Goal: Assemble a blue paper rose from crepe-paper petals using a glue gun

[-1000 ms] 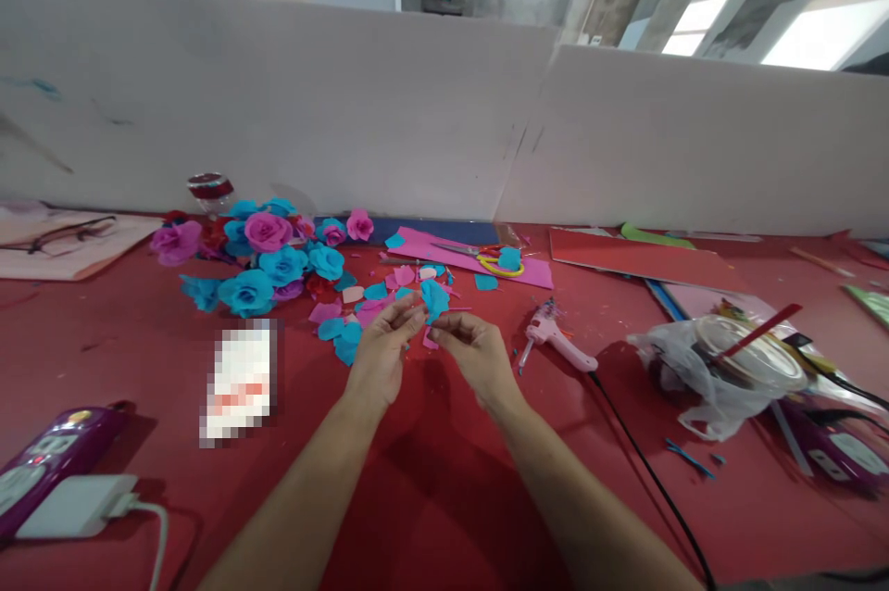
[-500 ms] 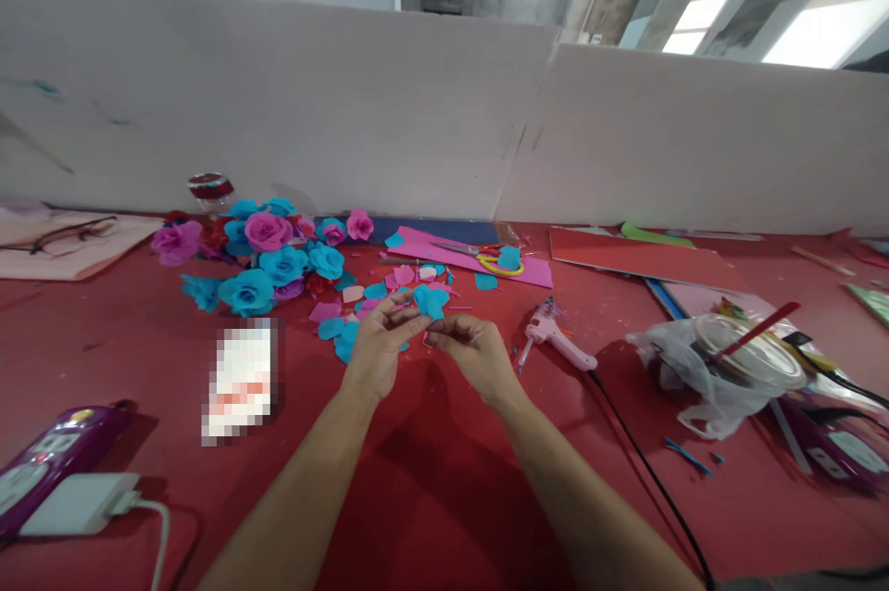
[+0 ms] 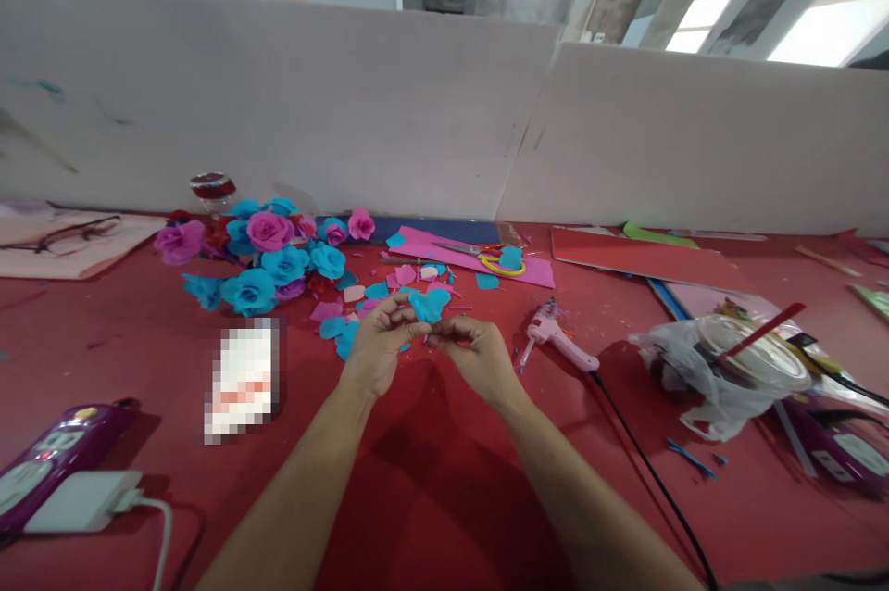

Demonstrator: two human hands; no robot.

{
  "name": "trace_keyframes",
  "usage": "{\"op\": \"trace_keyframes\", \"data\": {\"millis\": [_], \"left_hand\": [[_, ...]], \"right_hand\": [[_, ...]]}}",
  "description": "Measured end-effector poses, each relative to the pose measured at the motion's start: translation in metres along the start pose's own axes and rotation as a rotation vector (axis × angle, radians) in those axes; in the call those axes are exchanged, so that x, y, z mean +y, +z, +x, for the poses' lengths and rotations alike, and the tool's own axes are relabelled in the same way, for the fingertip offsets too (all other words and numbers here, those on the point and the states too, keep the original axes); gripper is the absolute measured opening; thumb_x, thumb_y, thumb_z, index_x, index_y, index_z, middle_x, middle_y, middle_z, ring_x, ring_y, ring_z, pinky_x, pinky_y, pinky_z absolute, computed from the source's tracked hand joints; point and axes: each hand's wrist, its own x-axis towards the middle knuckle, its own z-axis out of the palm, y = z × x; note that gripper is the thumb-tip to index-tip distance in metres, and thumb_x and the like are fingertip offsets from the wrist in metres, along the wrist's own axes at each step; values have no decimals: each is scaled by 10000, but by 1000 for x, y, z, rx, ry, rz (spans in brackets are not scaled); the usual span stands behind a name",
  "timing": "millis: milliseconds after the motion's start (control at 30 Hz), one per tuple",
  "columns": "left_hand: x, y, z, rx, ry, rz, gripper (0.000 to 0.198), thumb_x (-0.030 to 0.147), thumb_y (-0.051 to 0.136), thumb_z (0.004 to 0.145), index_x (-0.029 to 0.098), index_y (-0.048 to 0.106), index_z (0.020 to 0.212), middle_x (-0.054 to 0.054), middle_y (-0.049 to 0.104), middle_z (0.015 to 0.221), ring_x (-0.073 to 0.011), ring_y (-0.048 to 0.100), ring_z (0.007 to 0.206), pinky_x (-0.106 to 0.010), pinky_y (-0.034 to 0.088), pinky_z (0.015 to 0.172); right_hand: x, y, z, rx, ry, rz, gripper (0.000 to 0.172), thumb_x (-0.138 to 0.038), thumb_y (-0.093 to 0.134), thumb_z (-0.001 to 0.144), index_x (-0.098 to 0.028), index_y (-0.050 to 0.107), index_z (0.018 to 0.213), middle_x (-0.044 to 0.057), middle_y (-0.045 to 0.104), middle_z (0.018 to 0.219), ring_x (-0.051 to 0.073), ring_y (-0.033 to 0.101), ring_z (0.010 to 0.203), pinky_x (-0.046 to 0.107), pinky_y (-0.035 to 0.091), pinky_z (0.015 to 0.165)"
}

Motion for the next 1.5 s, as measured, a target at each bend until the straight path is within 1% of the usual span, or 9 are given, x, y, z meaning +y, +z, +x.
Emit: {"op": "trace_keyframes", "data": {"millis": [233,433,567,700,867,1000,1233,1333,1500], "left_hand": [[-2,-2,0,6,-4,28,354,118,785,549,197,670,875,60,625,578,-92,581,595,-230,460,684],[-3,-2,1,9,54,71,191,137,784,557,184,685,713,11,686,710,-113,613,687,-248,468,728],[-3,-1,-1,44,41,93,166,184,800,549,198,712,688,2,691,720,-137,616,740,-274,464,777],[-3,-4,-1,1,11,123,184,214,806,547,204,729,714,-6,693,735,-156,616,788,-283,461,782],[1,-4,-2,-50,-8,157,183,217,785,588,193,737,763,-35,707,788,-168,622,798,-298,470,784],[3,-2,-1,11,27,117,214,181,793,570,219,727,770,-14,701,802,-145,613,762,-276,483,737],[-2,-2,-2,116,43,109,120,211,806,547,195,705,610,17,659,637,-109,577,638,-256,464,726],[-3,-1,-3,84,30,120,114,232,798,570,191,700,613,16,658,637,-116,579,655,-262,454,760],[-6,0,-3,7,-1,164,193,330,766,623,166,704,703,-21,687,717,-166,608,774,-306,443,832]], "right_hand": [[0,-1,0,-7,-25,-44,140,-190,608,707,-224,736,753,10,729,740,193,657,731,316,500,741],[-1,-3,-2,39,-148,-196,181,-184,566,771,-243,736,792,10,733,791,197,657,764,311,485,748],[-2,-2,-5,83,-211,-262,196,-202,544,808,-249,734,815,21,733,827,200,657,771,308,477,742],[-4,-1,-7,138,-265,-348,185,-215,546,821,-254,726,831,25,726,806,206,649,763,325,455,767],[-5,-1,-8,143,-265,-349,173,-207,554,818,-252,721,822,23,728,809,204,650,759,319,450,760],[-5,1,-9,196,-280,-370,161,-196,558,811,-244,712,820,26,725,799,200,646,735,322,446,749],[-3,4,-10,222,-332,-458,166,-182,552,820,-249,703,835,28,731,812,203,649,759,344,429,782],[-1,6,-11,228,-332,-447,154,-197,562,823,-246,708,824,31,735,808,200,656,758,339,441,779],[-4,7,-11,176,-213,-246,148,-219,556,804,-216,700,769,37,737,820,207,679,814,303,493,741]]}}
